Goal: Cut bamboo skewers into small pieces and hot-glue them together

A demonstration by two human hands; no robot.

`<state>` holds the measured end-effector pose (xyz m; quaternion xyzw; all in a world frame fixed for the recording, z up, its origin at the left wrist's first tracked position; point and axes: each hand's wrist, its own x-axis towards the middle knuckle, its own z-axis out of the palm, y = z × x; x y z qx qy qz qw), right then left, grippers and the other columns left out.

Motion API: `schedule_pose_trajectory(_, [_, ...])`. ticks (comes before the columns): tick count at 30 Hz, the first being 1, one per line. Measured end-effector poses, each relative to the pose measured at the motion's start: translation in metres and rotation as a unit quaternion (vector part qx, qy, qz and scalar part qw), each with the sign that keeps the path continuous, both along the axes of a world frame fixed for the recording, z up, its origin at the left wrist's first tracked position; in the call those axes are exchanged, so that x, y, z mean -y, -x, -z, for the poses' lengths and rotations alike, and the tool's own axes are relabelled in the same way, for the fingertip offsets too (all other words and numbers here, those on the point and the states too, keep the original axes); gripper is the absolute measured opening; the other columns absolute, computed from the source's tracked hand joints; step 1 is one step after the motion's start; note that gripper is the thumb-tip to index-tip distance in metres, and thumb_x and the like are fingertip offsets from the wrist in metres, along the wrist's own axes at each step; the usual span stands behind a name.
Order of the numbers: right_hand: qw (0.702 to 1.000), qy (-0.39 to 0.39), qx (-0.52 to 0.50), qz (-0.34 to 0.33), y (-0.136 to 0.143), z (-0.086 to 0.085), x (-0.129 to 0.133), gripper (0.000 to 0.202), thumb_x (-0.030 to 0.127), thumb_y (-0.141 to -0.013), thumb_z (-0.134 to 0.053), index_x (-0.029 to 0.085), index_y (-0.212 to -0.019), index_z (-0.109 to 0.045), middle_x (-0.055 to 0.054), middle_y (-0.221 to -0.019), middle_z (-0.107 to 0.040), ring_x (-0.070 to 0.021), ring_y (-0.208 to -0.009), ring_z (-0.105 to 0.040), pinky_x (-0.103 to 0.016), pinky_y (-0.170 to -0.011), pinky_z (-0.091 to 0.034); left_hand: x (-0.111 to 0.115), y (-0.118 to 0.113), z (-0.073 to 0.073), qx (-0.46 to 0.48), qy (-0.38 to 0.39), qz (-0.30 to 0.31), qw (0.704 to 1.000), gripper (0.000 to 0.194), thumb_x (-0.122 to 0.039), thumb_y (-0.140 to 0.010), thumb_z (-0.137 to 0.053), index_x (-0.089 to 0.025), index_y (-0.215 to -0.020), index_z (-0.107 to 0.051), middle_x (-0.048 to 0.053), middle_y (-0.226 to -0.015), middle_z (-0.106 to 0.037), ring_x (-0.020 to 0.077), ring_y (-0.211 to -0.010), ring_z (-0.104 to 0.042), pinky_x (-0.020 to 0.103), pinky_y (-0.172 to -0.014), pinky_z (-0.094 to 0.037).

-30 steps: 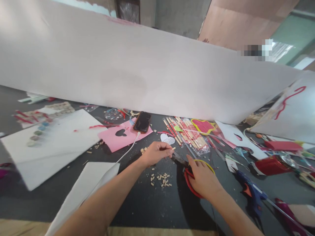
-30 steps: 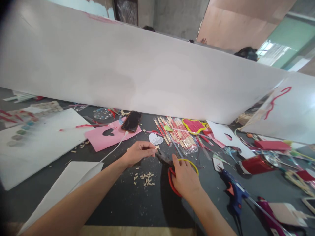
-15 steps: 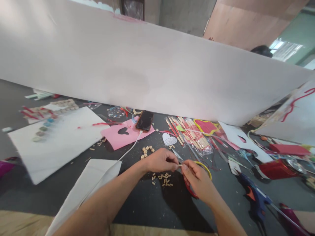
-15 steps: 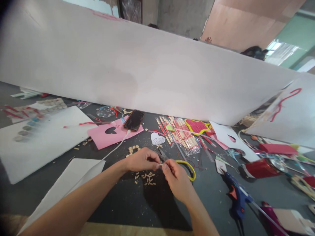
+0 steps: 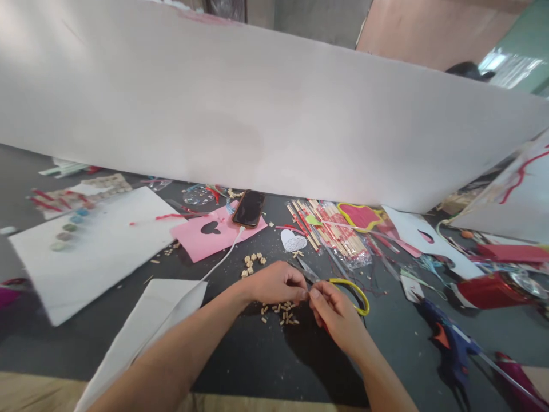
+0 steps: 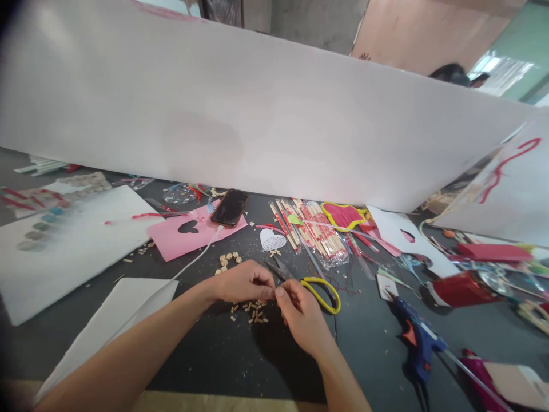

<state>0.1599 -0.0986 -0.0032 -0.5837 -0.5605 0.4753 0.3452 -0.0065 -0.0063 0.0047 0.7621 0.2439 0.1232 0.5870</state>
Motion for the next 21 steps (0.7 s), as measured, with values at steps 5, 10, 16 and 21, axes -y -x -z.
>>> schedule_pose_trajectory(5, [1.000,0.005,-0.014,0.002,-0.004,0.007,0.001,0.030,0.044,-0.090,-0.043,0.020,-0.073,-0.046,0.007,-0.058,-0.039,-0.0070,-0.046,-0.038,-0.020,-0.042,-0.030,0.001,-0.001,0.003,-0.008,0.005,0.005,1.000,0.017,-0.025,-0.075,-0.056,-0.014,-0.071,-0.068,-0.003,-0.059,-0.060,0.0084,-0.052,-0.045,0.017,-0.048,-0.032])
schedule_pose_trajectory(10, [0.999,0.005,-0.048,-0.013,-0.004,0.006,0.004,0.032,0.045,-0.089,-0.044,0.019,-0.070,-0.047,0.006,-0.060,-0.038,-0.0069,-0.049,-0.034,-0.019,-0.043,-0.028,0.003,-0.002,0.003,0.009,0.029,0.027,0.999,0.013,-0.020,-0.074,-0.055,-0.014,-0.070,-0.066,-0.004,-0.058,-0.058,0.0079,-0.052,-0.046,0.016,-0.048,-0.033])
schedule_pose_trajectory(16, [0.994,-0.005,-0.107,-0.010,-0.001,-0.001,0.006,0.032,0.046,-0.088,-0.045,0.019,-0.070,-0.047,0.006,-0.060,-0.039,-0.0072,-0.050,-0.031,-0.020,-0.044,-0.026,0.006,-0.006,0.003,0.054,0.046,0.028,0.997,0.012,-0.017,-0.075,-0.055,-0.012,-0.067,-0.063,-0.003,-0.059,-0.056,0.0081,-0.055,-0.046,0.016,-0.052,-0.035])
schedule_pose_trajectory(21, [0.989,-0.020,-0.147,0.003,0.003,-0.007,0.008,0.032,0.046,-0.087,-0.047,0.019,-0.070,-0.047,0.005,-0.062,-0.040,-0.0077,-0.051,-0.032,-0.021,-0.046,-0.028,0.008,-0.007,0.001,0.091,0.077,0.029,0.992,0.022,-0.031,-0.079,-0.058,-0.012,-0.069,-0.063,0.000,-0.060,-0.057,0.0099,-0.058,-0.049,0.018,-0.056,-0.038])
